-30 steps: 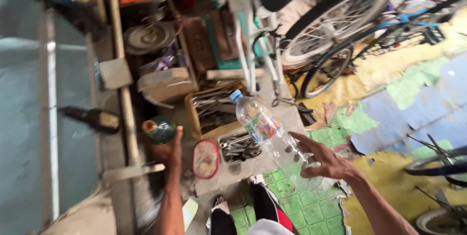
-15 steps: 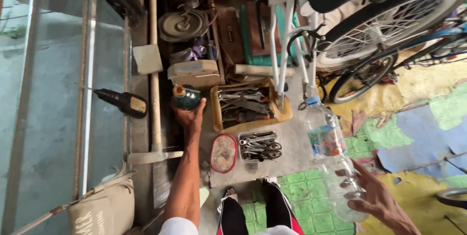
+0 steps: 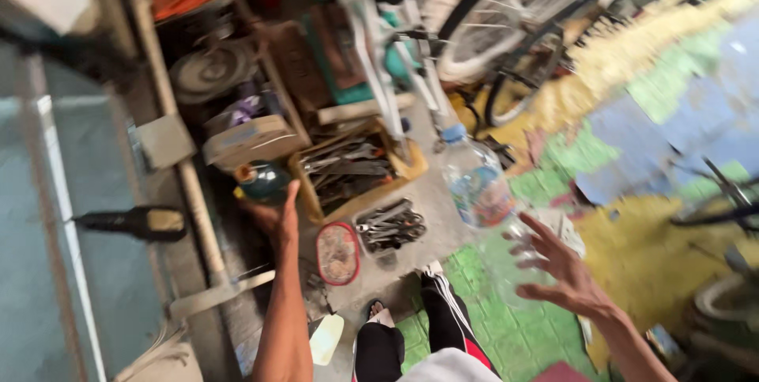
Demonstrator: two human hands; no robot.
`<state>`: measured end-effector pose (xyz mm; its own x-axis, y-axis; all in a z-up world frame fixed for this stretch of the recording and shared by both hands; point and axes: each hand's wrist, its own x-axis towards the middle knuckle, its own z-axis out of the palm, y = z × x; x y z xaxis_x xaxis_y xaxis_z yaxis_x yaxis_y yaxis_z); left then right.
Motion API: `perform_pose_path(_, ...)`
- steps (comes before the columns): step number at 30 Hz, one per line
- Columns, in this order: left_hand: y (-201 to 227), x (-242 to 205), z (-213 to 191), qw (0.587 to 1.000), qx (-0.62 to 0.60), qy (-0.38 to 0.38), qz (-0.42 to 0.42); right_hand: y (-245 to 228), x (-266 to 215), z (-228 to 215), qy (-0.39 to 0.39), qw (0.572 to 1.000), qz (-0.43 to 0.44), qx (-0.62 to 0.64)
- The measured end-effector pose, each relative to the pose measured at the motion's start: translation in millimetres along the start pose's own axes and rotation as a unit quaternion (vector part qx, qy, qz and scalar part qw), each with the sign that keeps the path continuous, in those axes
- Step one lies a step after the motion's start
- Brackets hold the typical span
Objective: The person pours a clear liquid from a large white plastic jug into a small green bottle using a blue funnel. They then retrieve two empty water bottles from a cluttered storage area and return to the floor. The person pours the same clear liquid from the white jug into one of the water bottles, then pours a green liquid from a green jug into the other water bottle, using the funnel for both transfers.
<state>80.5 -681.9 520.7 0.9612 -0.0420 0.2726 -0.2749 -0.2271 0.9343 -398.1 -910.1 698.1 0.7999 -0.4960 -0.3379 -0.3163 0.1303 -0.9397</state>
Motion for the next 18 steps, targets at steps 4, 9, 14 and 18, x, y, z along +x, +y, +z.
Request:
perform_pose_path(4, 44.7, -46.2, -7.7, 0.992, 0.098, 0.067, 0.038, -8.0, -19.4, 10.7, 0.042, 0.999, -0.028, 0.015)
perform_pose_path(9, 179.7, -150.9, 12.4, 0.976, -0.075, -0.176, 0.099, -18.1, -39.3, -0.6, 0.040, 0.997, -0.048, 0.039)
perform_pose_path(14, 303.7, -218.2, 96.0, 0.872, -0.264, -0.410, -0.038, -17.0, -56.7, -51.4, 0.013, 0.995, -0.080, -0.062)
perform_pose_path(18, 364.0, -259.0, 169.2, 0.849, -0.295, -0.428, -0.090, -10.0, -63.6, -130.4, 0.008, 0.985, -0.090, -0.145)
